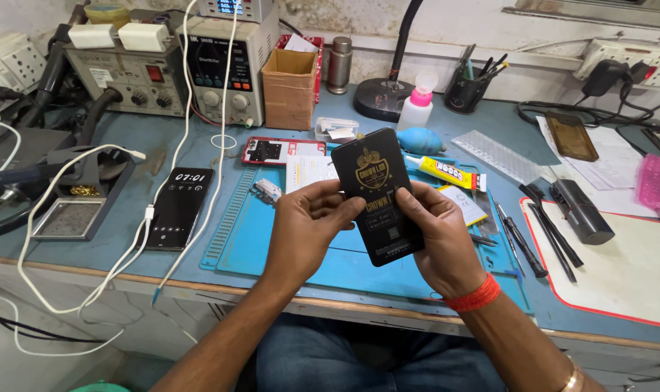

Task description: The person disassembles a smartphone at a repair bench. They pry open the phone's back cover, work on the internal frame with a tool, remove the battery, and use a screwdriver on internal components while handling small parts and screws on the work mat.

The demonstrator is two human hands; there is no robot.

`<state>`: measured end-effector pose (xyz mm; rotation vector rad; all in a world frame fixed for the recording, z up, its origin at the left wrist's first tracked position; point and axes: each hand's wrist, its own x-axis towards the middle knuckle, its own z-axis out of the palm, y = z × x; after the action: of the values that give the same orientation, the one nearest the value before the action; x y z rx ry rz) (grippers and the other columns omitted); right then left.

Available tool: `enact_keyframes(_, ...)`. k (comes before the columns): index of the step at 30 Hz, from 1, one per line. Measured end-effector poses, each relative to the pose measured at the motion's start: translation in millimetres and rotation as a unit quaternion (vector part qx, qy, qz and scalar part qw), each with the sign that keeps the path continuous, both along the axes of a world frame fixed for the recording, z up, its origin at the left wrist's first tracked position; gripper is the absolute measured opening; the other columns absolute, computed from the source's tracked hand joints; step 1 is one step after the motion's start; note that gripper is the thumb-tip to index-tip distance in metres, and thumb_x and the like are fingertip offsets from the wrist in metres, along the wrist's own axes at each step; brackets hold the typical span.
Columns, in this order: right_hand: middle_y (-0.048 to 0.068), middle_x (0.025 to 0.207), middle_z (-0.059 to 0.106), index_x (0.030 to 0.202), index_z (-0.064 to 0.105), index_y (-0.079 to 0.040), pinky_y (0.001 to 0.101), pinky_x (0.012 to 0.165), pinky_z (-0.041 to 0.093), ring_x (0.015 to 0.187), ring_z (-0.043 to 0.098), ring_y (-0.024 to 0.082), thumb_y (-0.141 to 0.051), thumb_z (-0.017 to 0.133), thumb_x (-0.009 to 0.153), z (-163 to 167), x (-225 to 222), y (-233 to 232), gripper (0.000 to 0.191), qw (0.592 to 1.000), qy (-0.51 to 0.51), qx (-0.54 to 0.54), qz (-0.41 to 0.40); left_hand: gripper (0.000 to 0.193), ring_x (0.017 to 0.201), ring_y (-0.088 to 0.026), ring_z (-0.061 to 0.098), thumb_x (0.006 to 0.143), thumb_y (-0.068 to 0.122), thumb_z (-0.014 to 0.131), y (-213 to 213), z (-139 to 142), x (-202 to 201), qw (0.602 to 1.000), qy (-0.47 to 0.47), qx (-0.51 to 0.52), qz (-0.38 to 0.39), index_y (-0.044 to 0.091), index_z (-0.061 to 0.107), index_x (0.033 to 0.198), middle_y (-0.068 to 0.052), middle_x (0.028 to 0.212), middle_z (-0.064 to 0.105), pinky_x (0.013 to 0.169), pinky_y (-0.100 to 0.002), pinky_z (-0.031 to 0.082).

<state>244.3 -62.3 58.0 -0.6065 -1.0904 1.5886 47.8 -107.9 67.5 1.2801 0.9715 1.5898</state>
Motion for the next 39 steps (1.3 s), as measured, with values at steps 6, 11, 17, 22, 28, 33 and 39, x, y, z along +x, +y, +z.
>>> enact_keyframes(6, 0.006, 0.104, 0.075, 0.119, 0.069, 0.0, 0.029, 0.08, 0.058, 0.09, 0.071, 0.012, -0.015, 0.065, 0.1, -2.1, -4.8, -4.2, 0.026, 1.0, 0.013, -0.018, 0.016, 0.026, 0.072, -0.008, 0.072, 0.087, 0.011, 0.078, 2.2, -3.7, -1.2, 1.0, 0.011, 0.008, 0.023, -0.004, 0.077, 0.108, -0.006, 0.083, 0.078, 0.068, -0.026, 0.062)
enact_keyframes(11, 0.006, 0.105, 0.075, 0.121, 0.069, 0.0, 0.03, 0.081, 0.059, 0.091, 0.071, 0.013, -0.015, 0.065, 0.1, -2.0, -7.2, -9.1, 0.027, 1.0, 0.006, -0.004, 0.01, 0.019, 0.07, -0.008, 0.07, 0.088, 0.009, 0.078, 3.6, -5.9, -3.0, 1.0, 0.012, 0.016, 0.015, -0.004, 0.076, 0.101, -0.006, 0.081, 0.077, 0.066, -0.026, 0.061)
enact_keyframes(17, 0.007, 0.106, 0.074, 0.121, 0.068, 0.001, 0.0298, 0.081, 0.058, 0.092, 0.071, 0.012, -0.013, 0.066, 0.099, -4.2, -4.2, -9.1, 0.026, 1.0, -0.008, 0.017, -0.009, 0.019, 0.07, -0.009, 0.07, 0.088, 0.011, 0.078, 4.0, -6.5, -3.6, 0.999, 0.032, 0.01, 0.017, -0.002, 0.076, 0.102, -0.005, 0.081, 0.077, 0.066, -0.026, 0.061)
enact_keyframes(22, 0.008, 0.109, 0.073, 0.12, 0.067, 0.001, 0.0292, 0.085, 0.057, 0.097, 0.07, 0.012, -0.011, 0.066, 0.1, -2.7, 9.4, -2.8, 0.023, 0.997, -0.015, 0.076, -0.015, 0.035, 0.085, -0.008, 0.072, 0.088, 0.014, 0.076, 5.6, -10.5, 1.5, 0.999, 0.04, 0.03, 0.001, 0.0, 0.07, 0.12, -0.005, 0.098, 0.075, 0.068, -0.026, 0.063)
enact_keyframes(28, 0.007, 0.109, 0.073, 0.117, 0.067, -0.002, 0.0302, 0.082, 0.059, 0.094, 0.07, 0.012, -0.012, 0.067, 0.1, 0.3, 23.3, 3.9, 0.019, 0.991, -0.048, 0.107, -0.067, 0.045, 0.088, -0.009, 0.071, 0.086, 0.015, 0.077, 21.3, -28.0, -2.2, 0.996, 0.085, 0.014, -0.003, 0.0, 0.066, 0.127, -0.004, 0.101, 0.075, 0.075, -0.026, 0.062)
enact_keyframes(33, 0.006, 0.105, 0.074, 0.117, 0.068, -0.004, 0.0304, 0.077, 0.059, 0.091, 0.071, 0.013, -0.013, 0.067, 0.099, -1.1, 27.1, 7.9, 0.02, 0.997, -0.017, 0.03, -0.063, 0.031, 0.071, -0.011, 0.068, 0.086, 0.009, 0.079, 36.6, -41.5, -3.9, 0.999, 0.041, -0.009, 0.005, -0.003, 0.076, 0.115, -0.006, 0.083, 0.075, 0.067, -0.027, 0.059)
enact_keyframes(39, 0.008, 0.105, 0.074, 0.118, 0.066, -0.004, 0.0305, 0.084, 0.06, 0.094, 0.072, 0.014, -0.012, 0.066, 0.1, 5.1, 38.4, 17.7, 0.019, 0.996, 0.015, 0.046, -0.071, 0.024, 0.067, -0.006, 0.07, 0.094, 0.009, 0.069, 39.3, -30.3, -12.1, 0.994, 0.104, 0.022, 0.025, 0.005, 0.076, 0.116, -0.002, 0.077, 0.074, 0.062, -0.024, 0.06)
